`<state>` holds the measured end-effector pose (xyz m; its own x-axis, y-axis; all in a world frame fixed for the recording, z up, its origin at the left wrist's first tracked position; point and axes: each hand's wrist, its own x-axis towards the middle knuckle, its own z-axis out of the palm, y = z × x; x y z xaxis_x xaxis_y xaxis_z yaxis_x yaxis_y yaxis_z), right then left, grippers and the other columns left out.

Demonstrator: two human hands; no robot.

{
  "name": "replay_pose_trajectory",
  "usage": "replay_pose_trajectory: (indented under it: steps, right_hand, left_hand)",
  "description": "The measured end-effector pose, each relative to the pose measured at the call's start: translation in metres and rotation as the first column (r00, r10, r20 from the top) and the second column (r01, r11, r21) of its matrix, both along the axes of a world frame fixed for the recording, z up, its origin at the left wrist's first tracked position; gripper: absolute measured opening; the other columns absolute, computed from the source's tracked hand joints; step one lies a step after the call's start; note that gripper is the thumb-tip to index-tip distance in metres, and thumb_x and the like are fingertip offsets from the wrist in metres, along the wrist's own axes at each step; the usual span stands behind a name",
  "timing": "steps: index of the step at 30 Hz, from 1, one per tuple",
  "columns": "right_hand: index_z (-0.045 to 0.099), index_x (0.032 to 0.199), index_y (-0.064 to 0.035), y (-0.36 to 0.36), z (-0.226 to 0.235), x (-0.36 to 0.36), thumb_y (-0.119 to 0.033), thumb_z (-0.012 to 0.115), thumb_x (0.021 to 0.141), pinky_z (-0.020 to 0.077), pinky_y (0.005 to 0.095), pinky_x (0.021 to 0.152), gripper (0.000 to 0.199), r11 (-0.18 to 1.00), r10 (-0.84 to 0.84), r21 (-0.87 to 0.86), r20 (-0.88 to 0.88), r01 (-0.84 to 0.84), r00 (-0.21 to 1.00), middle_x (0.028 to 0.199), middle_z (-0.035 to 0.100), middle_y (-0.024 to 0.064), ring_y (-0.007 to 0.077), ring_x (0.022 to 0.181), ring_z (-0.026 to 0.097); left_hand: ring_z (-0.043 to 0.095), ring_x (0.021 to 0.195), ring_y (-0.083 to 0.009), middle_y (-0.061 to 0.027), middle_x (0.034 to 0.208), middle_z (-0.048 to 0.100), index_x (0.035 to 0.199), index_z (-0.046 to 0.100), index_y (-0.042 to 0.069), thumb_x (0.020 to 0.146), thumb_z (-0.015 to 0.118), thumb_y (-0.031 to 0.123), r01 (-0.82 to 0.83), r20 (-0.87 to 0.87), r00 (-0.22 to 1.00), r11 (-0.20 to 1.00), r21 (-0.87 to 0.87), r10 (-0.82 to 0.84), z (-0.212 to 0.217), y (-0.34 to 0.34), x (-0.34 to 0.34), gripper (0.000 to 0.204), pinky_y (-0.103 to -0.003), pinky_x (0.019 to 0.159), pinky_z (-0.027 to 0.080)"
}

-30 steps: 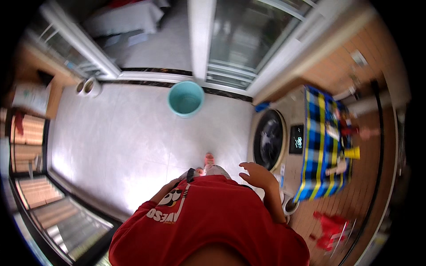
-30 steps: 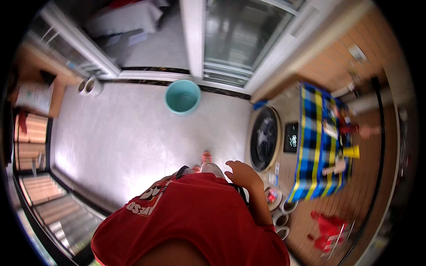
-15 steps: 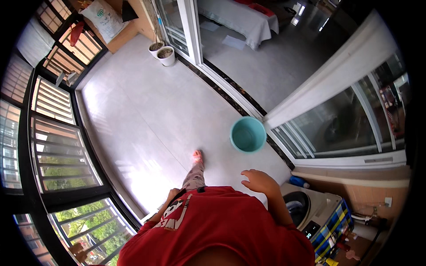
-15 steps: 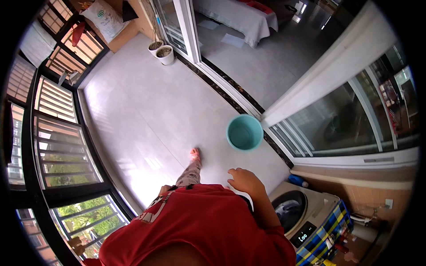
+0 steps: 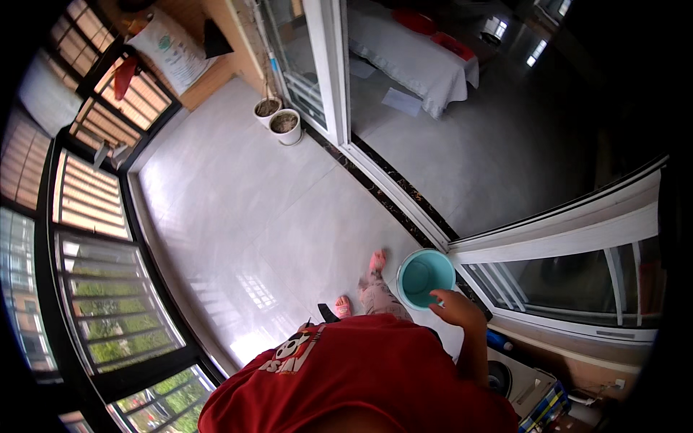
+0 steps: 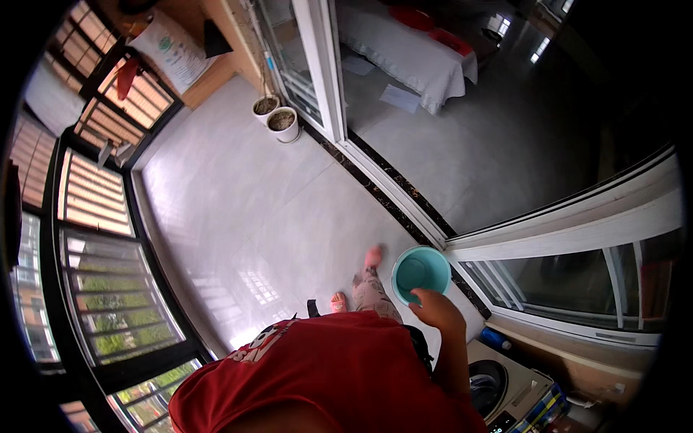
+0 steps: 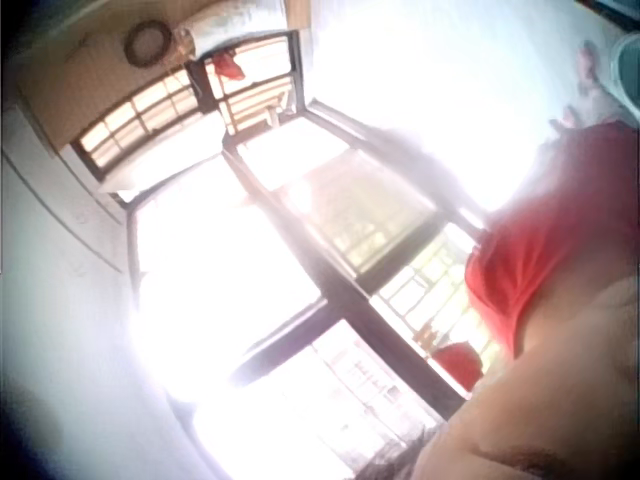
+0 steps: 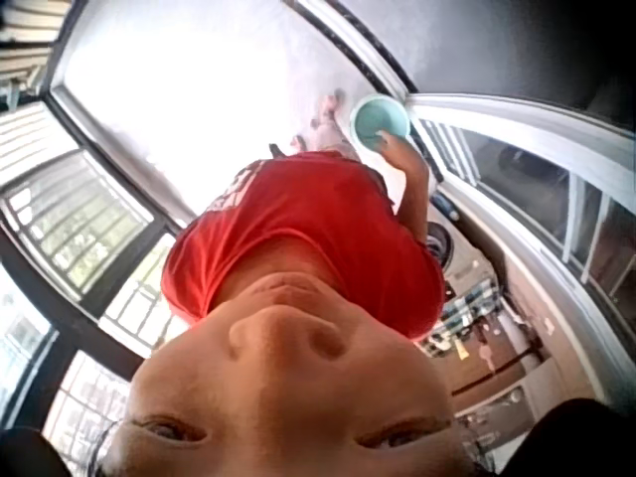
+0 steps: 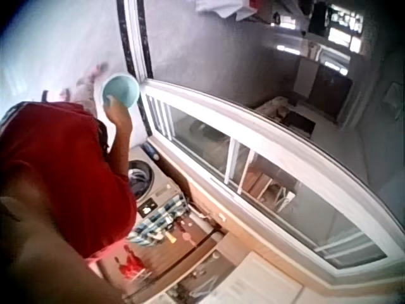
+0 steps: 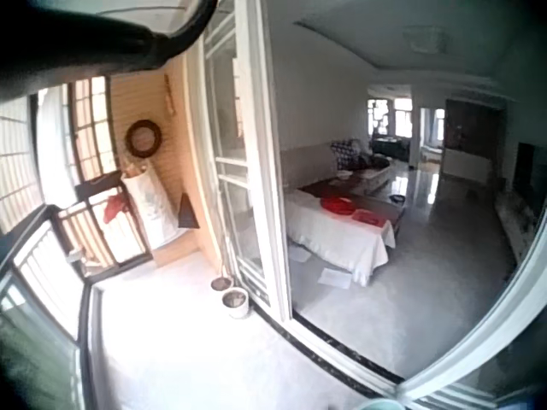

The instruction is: The person hangs red and grey socks on a clothes drying rack on a balcony using clothespins. They then move into a bedroom, pick up a stack of white papers from the floor, and place them on a shelf. Finally, they fold a blue towel on a wooden cabinet.

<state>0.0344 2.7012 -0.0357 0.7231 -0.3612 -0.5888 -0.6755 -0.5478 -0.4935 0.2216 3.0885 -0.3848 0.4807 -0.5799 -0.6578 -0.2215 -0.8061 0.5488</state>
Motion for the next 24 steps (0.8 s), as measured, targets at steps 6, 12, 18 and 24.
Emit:
replay_pose_trajectory:
  steps: [6, 12, 18, 24]
  right_hand:
    - [0.055, 0.109, -0.0013, -0.125, -0.024, 0.041, -0.026, 0.057, 0.078, 0.0449, 0.0397, 0.082, 0.04, 0.99, -0.131, -0.054, -0.022, 0.129, 0.991, 0.105, 0.058, 0.0201, 0.0343, 0.096, 0.056]
    - [0.055, 0.107, -0.0028, -0.262, -0.031, 0.13, -0.025, 0.057, 0.078, 0.0447, 0.0418, 0.08, 0.036, 0.983, -0.026, -0.179, 0.059, 0.036, 0.998, 0.101, 0.058, 0.0192, 0.0341, 0.094, 0.056]
    - [0.054, 0.095, -0.0029, -0.359, -0.014, 0.246, -0.022, 0.053, 0.079, 0.0457, 0.0446, 0.074, 0.024, 0.986, 0.145, -0.127, 0.305, -0.11, 0.941, 0.09, 0.059, 0.0197, 0.0352, 0.085, 0.057]
    - [0.056, 0.104, -0.0069, -0.465, -0.044, 0.341, -0.022, 0.053, 0.079, 0.0456, 0.0414, 0.077, 0.029, 0.963, 0.264, 0.016, 0.152, -0.269, 0.953, 0.094, 0.059, 0.0167, 0.0331, 0.089, 0.057]
  left_hand:
    - [0.061, 0.073, -0.0353, -0.0197, 0.073, 0.062, 0.074, 0.063, 0.004, 0.075, 0.053, 0.057, 0.062, 0.046, 0.997, 0.997, 0.043, -0.064, -0.024, -0.117, 0.094, 0.054, -0.043, 0.063, 0.046]
    - [0.061, 0.073, -0.0339, -0.0189, 0.074, 0.063, 0.075, 0.064, 0.004, 0.075, 0.053, 0.058, 0.078, 0.154, 0.984, 0.994, 0.08, -0.09, -0.025, -0.267, 0.18, 0.055, -0.042, 0.064, 0.046]
    - [0.061, 0.065, -0.0228, -0.0145, 0.068, 0.063, 0.072, 0.064, 0.004, 0.076, 0.056, 0.053, -0.02, -0.019, 1.0, 0.999, 0.037, 0.021, 0.076, -0.446, 0.255, 0.05, -0.035, 0.059, 0.046]
    - [0.062, 0.077, -0.0311, -0.017, 0.082, 0.063, 0.083, 0.064, 0.004, 0.075, 0.057, 0.043, 0.1, 0.105, 0.989, 0.995, 0.027, -0.103, 0.103, -0.599, 0.325, 0.04, -0.04, 0.067, 0.049]
